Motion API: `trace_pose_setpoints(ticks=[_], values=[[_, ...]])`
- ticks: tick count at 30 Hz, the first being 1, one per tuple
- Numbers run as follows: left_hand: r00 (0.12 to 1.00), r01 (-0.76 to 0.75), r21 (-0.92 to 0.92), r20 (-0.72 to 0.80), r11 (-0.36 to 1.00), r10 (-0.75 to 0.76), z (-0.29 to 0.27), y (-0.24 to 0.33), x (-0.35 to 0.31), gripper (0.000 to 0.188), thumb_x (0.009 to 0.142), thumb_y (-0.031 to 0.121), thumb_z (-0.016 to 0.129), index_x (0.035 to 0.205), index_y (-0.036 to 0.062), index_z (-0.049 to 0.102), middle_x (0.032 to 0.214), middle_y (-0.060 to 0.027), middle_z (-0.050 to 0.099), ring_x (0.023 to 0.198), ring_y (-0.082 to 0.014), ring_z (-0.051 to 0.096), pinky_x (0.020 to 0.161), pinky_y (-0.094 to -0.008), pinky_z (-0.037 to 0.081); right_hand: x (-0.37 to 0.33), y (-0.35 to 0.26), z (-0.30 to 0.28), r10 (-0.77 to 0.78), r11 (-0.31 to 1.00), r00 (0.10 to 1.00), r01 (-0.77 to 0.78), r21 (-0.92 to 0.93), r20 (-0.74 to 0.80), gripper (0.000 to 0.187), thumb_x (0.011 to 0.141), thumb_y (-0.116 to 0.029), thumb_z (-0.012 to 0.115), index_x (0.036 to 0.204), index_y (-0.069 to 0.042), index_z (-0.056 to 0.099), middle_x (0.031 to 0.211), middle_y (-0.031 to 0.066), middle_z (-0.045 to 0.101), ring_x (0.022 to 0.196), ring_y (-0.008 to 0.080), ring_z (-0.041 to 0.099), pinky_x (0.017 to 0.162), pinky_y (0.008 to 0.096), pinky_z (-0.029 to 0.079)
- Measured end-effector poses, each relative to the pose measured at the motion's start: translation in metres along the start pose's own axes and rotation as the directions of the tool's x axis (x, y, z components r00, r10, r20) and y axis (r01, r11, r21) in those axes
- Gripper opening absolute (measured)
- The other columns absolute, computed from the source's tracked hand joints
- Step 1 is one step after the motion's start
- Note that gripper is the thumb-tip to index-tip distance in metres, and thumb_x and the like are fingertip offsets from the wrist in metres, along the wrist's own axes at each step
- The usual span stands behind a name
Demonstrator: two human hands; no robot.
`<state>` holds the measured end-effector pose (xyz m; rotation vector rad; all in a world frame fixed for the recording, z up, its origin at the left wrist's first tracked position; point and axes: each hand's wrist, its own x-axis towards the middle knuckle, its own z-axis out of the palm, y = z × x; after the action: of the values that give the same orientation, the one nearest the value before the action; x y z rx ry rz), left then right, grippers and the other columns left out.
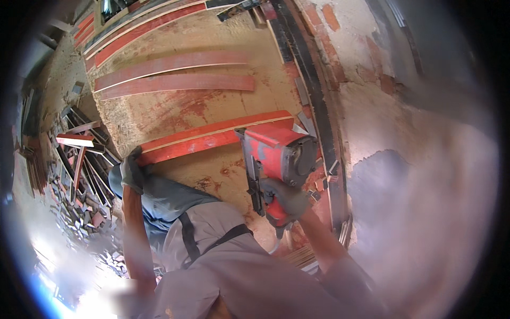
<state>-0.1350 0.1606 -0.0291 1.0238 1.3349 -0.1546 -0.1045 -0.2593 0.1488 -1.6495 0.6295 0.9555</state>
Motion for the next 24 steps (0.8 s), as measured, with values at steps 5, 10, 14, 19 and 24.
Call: trace_pose_setpoints(ticks=[5, 10, 14, 19, 24], values=[[0.983, -0.183, 0.093, -0.014, 0.979, 0.185, -0.005, -0.023, 0.020, 0.036, 0.083, 0.026, 0.073, 0.108, -0.0002, 0.073, 0.102, -0.0126, 0.070, 0.089, -0.0236, 0.066, 0.071, -0.0363, 0.055, 0.002, 0.002, 0.008, 0.004, 1.000, 1.000, -0.005, 0.018, 0.011, 0.029, 0.098, -0.019, 0.061, 0.073, -0.004, 0.059, 0.065, 0.0042, 0.057, 0.061, 0.0131, 0.055, 0.062, 0.0292, 0.046], [0.967, -0.252, 0.208, 0.013, 0.945, 0.255, -0.009, -0.028, 0.027, 0.038, 0.085, 0.029, 0.067, 0.107, -0.0019, 0.074, 0.110, -0.0178, 0.072, 0.097, -0.0245, 0.067, 0.090, -0.0381, 0.050, 0.017, 0.033, 0.003, -0.115, 0.986, 0.993, 0.114, -0.123, -0.002, 0.027, 0.097, -0.016, 0.059, 0.073, -0.004, 0.059, 0.065, 0.0026, 0.057, 0.061, 0.0113, 0.054, 0.060, 0.0280, 0.045], [0.950, -0.306, 0.291, 0.027, 0.907, 0.312, -0.011, -0.031, 0.031, 0.036, 0.087, 0.028, 0.065, 0.106, 0.0003, 0.075, 0.107, -0.0181, 0.073, 0.101, -0.0260, 0.067, 0.091, -0.0376, 0.049, 0.018, 0.030, 0.008, -0.112, 0.987, 0.993, 0.108, -0.118, -0.029, 0.026, 0.097, -0.015, 0.058, 0.073, -0.004, 0.059, 0.065, 0.0018, 0.055, 0.061, 0.0107, 0.052, 0.060, 0.0277, 0.044], [0.927, -0.370, 0.338, 0.069, 0.865, 0.369, -0.011, -0.034, 0.035, 0.037, 0.091, 0.030, 0.057, 0.109, 0.0027, 0.075, 0.107, -0.0193, 0.073, 0.103, -0.0301, 0.067, 0.093, -0.0390, 0.049, 0.011, 0.021, 0.008, -0.111, 0.992, 0.994, 0.112, -0.052, 0.012, 0.026, 0.096, -0.015, 0.059, 0.072, -0.005, 0.058, 0.065, 0.0013, 0.054, 0.061, 0.0103, 0.052, 0.060, 0.0276, 0.044], [0.838, -0.534, 0.518, 0.217, 0.668, 0.501, -0.024, -0.050, 0.045, 0.040, 0.095, 0.031, 0.048, 0.109, 0.0050, 0.075, 0.111, -0.0202, 0.072, 0.108, -0.0346, 0.067, 0.096, -0.0413, 0.050, 0.006, 0.009, 0.016, -0.066, 0.996, 0.998, 0.065, -0.059, -0.022, 0.022, 0.094, -0.013, 0.059, 0.073, -0.005, 0.058, 0.065, 0.0016, 0.055, 0.060, 0.0104, 0.052, 0.059, 0.0279, 0.043]])
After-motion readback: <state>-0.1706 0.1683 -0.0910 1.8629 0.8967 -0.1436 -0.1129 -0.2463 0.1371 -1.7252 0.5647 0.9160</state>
